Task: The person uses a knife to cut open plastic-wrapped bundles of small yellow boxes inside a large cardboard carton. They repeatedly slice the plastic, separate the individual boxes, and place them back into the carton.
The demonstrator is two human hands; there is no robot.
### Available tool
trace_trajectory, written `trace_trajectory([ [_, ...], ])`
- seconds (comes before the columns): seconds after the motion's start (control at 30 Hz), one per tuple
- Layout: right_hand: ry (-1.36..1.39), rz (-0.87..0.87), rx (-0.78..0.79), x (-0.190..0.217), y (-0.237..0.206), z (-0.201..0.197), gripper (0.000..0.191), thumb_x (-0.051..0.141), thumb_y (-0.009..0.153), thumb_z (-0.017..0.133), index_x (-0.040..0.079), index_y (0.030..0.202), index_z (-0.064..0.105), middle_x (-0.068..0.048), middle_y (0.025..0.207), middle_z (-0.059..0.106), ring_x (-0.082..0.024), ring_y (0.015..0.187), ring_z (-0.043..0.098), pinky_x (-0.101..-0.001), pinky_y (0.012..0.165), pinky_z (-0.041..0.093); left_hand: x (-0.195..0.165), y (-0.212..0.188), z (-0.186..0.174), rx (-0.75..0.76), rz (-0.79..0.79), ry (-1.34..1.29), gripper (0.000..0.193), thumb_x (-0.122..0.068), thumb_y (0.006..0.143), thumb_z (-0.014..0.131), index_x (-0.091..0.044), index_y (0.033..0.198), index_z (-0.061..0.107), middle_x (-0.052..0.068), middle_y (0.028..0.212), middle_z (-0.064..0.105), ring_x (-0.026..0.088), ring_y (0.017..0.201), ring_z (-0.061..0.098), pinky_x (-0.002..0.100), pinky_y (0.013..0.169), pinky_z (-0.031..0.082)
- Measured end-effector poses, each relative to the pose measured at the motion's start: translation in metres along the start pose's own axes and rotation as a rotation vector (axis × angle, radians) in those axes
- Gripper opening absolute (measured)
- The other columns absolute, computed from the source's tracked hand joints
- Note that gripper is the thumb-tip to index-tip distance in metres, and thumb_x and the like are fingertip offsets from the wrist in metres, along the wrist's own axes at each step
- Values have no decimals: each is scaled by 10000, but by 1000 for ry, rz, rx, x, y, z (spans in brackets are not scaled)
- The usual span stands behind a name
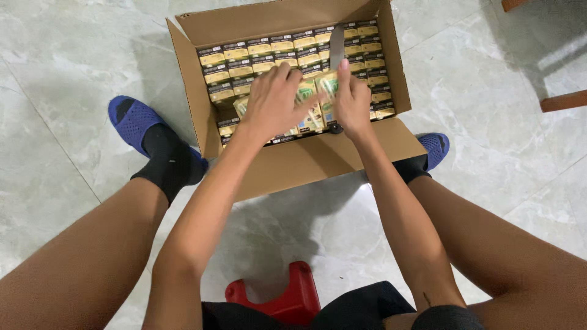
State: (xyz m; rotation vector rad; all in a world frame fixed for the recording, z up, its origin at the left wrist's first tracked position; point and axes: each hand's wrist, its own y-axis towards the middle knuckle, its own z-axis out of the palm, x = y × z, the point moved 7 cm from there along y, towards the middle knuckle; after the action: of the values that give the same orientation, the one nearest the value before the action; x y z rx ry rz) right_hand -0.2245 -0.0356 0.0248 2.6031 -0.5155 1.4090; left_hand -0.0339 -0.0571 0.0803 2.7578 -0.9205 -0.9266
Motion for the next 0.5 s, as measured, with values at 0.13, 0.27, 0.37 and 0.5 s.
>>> trace_trajectory([
  [0.13, 125, -27, 60, -4, -9, 12, 642, 477, 1116, 400, -22, 763, 597, -49, 631, 519, -119, 596, 459, -339, 540, 407, 15, 0, 11, 30, -216, -76, 673, -426, 1143, 376, -70, 652, 667, 105, 515, 486, 333, 482, 528, 503, 581, 459],
  [0.27, 89, 11, 44, -15, -15, 16, 528, 341, 1089, 380, -52, 836, 627, -86, 681, 582, -154, 623, 518, -354, 592, 455, 14, -4, 19, 101, -308, -109, 728, -374, 1135, 316, -90, 541, 626, 125, 402, 458, 356, 369, 469, 512, 496, 438],
  [0.37, 220, 139, 45, -32, -15, 16, 472, 287, 1053, 354, -63, 909, 636, -103, 684, 533, -197, 624, 507, -410, 579, 474, 6, 0, 13, 52, -257, -111, 728, -364, 1108, 344, -64, 508, 628, 185, 414, 507, 376, 362, 487, 511, 554, 457],
  [0.5, 185, 8, 104, -36, -3, 14, 494, 280, 1062, 357, -106, 941, 638, -126, 762, 637, -196, 702, 554, -375, 668, 487, -1, 2, 2, -24, -173, -128, 722, -345, 1110, 359, -44, 518, 643, 200, 477, 549, 395, 432, 545, 542, 624, 494],
])
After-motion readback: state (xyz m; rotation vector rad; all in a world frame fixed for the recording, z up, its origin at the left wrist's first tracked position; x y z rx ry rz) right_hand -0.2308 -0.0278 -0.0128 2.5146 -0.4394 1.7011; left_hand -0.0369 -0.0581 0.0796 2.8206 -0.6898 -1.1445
